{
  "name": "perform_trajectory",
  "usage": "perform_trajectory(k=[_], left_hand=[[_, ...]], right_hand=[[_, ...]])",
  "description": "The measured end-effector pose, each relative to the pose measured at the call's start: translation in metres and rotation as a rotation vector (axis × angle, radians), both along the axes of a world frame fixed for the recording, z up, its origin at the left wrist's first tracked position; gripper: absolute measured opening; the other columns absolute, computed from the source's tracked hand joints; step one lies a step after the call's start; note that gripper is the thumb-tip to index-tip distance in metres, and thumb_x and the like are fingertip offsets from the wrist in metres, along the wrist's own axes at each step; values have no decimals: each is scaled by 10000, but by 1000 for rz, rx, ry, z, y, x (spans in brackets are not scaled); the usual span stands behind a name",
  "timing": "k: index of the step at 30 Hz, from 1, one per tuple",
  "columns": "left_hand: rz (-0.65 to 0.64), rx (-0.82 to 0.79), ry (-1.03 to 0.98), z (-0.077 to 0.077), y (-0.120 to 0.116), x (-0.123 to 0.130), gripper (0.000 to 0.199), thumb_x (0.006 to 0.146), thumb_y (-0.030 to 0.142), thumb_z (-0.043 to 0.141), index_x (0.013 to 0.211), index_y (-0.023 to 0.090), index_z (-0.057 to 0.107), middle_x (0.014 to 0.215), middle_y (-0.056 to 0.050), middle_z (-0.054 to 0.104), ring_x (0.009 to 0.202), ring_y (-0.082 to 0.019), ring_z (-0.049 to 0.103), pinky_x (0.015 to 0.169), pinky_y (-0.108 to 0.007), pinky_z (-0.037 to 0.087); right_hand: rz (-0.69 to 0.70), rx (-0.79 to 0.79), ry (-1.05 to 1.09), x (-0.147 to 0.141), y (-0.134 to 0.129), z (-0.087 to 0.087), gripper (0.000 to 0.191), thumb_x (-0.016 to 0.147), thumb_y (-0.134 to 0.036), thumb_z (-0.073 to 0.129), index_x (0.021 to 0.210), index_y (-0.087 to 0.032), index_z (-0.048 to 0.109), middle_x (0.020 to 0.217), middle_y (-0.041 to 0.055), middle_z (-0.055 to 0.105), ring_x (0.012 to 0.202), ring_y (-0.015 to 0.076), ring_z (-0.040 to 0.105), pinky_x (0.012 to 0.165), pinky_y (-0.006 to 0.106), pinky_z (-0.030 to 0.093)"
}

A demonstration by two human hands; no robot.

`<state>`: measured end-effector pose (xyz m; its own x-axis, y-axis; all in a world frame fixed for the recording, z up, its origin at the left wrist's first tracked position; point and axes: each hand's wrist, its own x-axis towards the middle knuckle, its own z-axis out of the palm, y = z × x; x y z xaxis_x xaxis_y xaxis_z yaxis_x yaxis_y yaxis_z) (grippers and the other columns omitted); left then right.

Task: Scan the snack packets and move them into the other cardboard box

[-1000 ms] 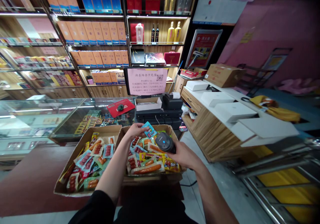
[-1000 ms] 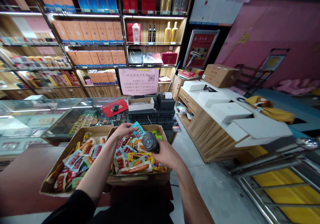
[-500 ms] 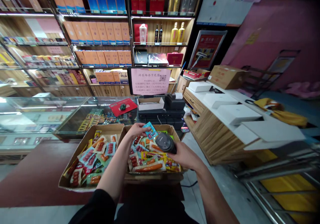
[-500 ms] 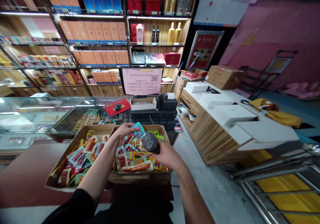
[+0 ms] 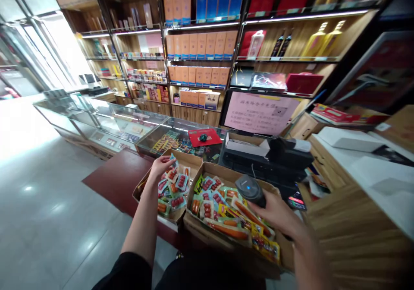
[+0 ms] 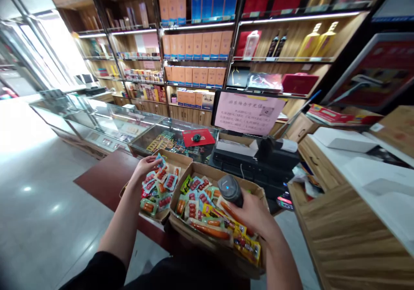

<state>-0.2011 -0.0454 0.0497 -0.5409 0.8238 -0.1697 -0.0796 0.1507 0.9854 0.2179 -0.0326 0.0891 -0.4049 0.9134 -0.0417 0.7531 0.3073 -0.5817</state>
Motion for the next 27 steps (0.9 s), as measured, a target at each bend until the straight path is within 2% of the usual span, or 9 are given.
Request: perform_trajectory(k=[2,5,8,11,13,16,19,23,27], left_hand=[[37,-27,21,1,-8,-6,635,493,427,921,985,98,689,769,-38,700,605,-106,626,569,-216,517],[-19,-57,32,-4,-5,4,626,512,428,915,1002,105,697,787,-41,704,587,-103,619,546,-220,513],[-135,-33,67,-13,12,32,563,527,436,903,944,107,711,789,-48,707,619,-121,629,552,-228,521],[-300,-6,131,-24,35,76,478,610,425,853,945,113,716,769,-48,707,630,-140,634,555,-239,517],[-435,2,252,-30,49,109,394,673,384,808,960,127,724,766,-46,713,658,-153,648,591,-245,518],[-650,16,546,-38,66,158,269,724,260,746,974,159,747,832,-39,738,749,-163,673,703,-249,523],[-905,-13,838,-44,77,196,334,717,127,688,1039,186,755,962,-55,754,894,-196,686,811,-265,513],[-1114,-82,1149,-55,82,225,429,696,124,700,1115,209,740,1115,-103,722,1060,-268,656,918,-312,487],[-1150,-82,1305,-70,78,235,486,743,197,680,1229,206,674,1191,-142,665,1130,-301,611,961,-363,475]], right_hand=[[17,6,-9,-5,2,0,406,790,-476,639,1080,-196,685,1017,109,772,961,335,716,835,397,536],[23,-1,-7,-6,1,2,411,796,-478,630,1090,-196,677,1025,103,770,977,329,714,840,387,533],[-8,-16,-3,0,-3,3,423,792,-482,633,1089,-184,671,1028,107,766,988,327,708,853,390,529],[-65,-25,19,7,-9,4,416,789,-452,648,1099,-175,675,1067,115,760,1015,327,700,869,392,524],[-86,-30,64,11,-15,5,402,789,-402,655,1123,-179,675,1092,107,758,1029,315,699,875,383,524],[-115,-32,120,15,-23,8,379,782,-347,667,1124,-186,685,1084,92,762,1019,297,704,864,362,529],[-152,-11,120,19,-33,12,367,774,-317,670,1116,-186,694,1044,88,771,996,291,710,843,347,531],[-207,-7,89,25,-44,17,367,779,-297,662,1124,-175,694,1052,103,769,995,293,714,836,344,530],[-252,-15,57,30,-51,16,374,782,-291,663,1135,-170,687,1094,120,758,1039,307,702,848,355,525]])
